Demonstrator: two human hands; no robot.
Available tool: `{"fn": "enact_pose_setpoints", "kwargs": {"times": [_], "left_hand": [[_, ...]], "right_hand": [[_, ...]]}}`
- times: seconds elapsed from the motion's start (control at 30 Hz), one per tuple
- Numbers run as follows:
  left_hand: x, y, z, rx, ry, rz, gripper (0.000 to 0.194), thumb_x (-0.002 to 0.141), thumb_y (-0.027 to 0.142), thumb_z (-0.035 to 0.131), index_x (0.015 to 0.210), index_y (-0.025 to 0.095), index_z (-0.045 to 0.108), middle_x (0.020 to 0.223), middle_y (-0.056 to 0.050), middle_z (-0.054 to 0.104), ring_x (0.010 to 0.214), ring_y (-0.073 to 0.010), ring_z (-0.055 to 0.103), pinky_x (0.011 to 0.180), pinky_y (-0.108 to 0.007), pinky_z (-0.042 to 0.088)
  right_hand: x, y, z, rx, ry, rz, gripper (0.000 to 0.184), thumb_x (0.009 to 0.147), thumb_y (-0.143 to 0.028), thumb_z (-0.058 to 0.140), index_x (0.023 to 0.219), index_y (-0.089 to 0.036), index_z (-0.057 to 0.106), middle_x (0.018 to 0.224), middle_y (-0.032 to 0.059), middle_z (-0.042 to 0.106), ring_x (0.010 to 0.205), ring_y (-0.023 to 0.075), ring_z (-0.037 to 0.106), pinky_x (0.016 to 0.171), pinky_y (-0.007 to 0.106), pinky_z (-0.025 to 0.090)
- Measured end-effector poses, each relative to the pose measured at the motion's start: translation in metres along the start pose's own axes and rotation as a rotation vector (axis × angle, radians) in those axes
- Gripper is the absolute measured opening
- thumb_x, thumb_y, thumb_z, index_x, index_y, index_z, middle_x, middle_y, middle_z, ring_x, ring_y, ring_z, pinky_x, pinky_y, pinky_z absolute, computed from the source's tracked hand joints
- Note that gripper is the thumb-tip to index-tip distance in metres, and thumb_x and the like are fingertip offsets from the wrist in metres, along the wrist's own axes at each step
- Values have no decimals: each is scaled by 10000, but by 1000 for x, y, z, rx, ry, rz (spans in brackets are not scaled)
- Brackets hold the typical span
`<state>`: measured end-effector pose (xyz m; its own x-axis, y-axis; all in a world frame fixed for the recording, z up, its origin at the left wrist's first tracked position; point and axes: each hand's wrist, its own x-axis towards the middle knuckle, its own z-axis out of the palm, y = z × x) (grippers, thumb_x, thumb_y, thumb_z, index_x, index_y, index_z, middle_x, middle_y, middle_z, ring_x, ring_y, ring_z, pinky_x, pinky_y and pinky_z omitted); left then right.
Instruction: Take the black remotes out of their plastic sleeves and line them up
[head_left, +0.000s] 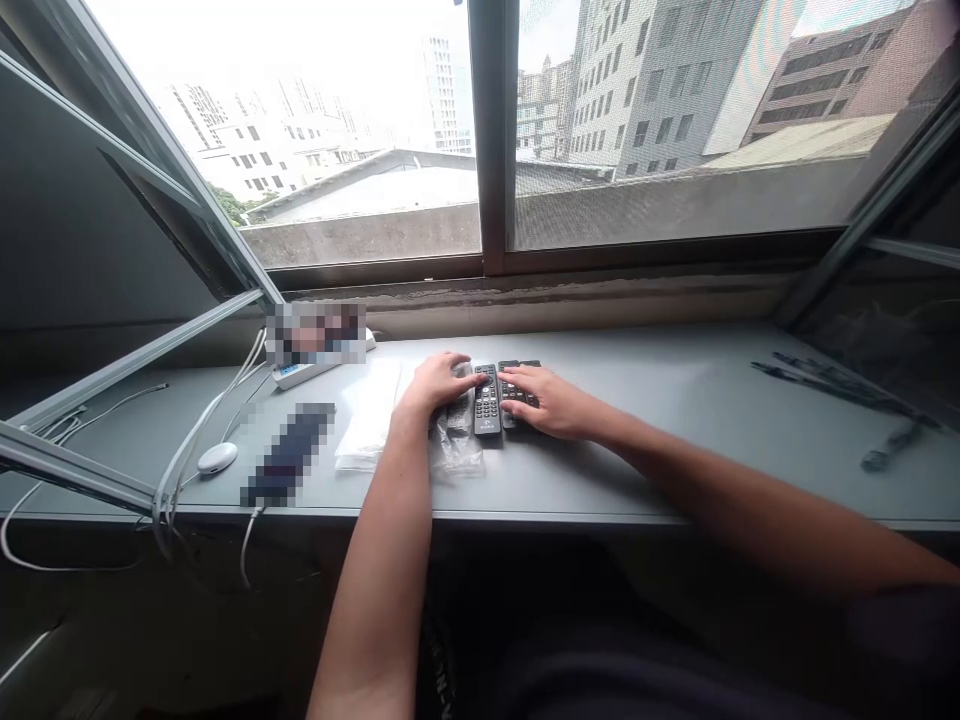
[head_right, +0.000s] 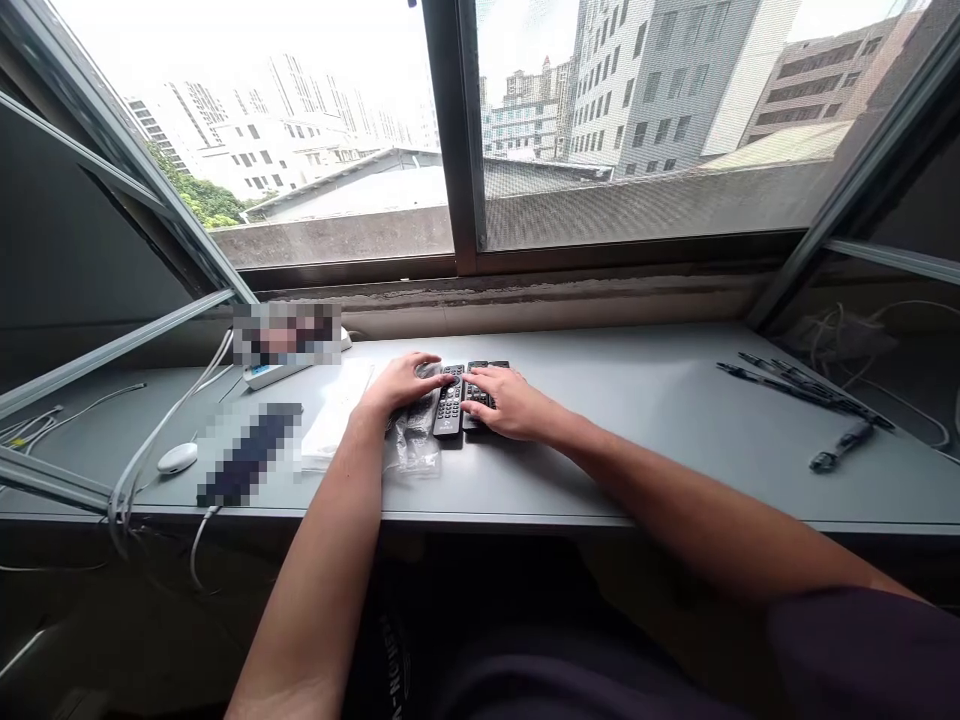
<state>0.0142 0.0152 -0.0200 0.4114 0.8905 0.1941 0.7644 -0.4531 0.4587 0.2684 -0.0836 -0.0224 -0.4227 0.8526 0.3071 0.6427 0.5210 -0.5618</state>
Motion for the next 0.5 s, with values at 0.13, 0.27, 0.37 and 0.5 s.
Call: {"fn": "enact_pose_setpoints", "kwargs": {"times": [0.13,0.27,0.37,0.5], "left_hand": [[2,-1,3,25,26,-14,672,909,695,737,1376,213,773,1437,-137,744,1367,-333,673,1199,-379,481],[3,-2,5,38,48,-8,630,923,660,732,1364,212,780,1419,-136,751,1354,-327,682,1193,-369,484],[4,-2,7,37,51,-5,665,907,696,740,1353,205,785,1405,-139,756,1344,-337,685,1193,-378,484],[4,-1,6,48,42,-13,606,990,662,644,1351,194,781,1416,-147,745,1339,-333,686,1195,-392,484]], "right_hand": [[-2,-4,1,-43,-64,-23,740,1066,-587,639,1688,-202,530,1639,218,591,1533,450,519,1284,676,341],[-6,-8,3,-110,-83,-52,943,928,-774,747,1680,-239,556,1664,221,554,1549,488,470,1286,684,326],[-8,-5,9,-197,-96,-82,913,889,-757,803,1633,-260,622,1715,216,491,1593,507,400,1311,721,244],[-8,-1,16,-249,-94,-64,841,941,-692,780,1647,-269,605,1730,206,473,1609,500,385,1311,749,226]]}}
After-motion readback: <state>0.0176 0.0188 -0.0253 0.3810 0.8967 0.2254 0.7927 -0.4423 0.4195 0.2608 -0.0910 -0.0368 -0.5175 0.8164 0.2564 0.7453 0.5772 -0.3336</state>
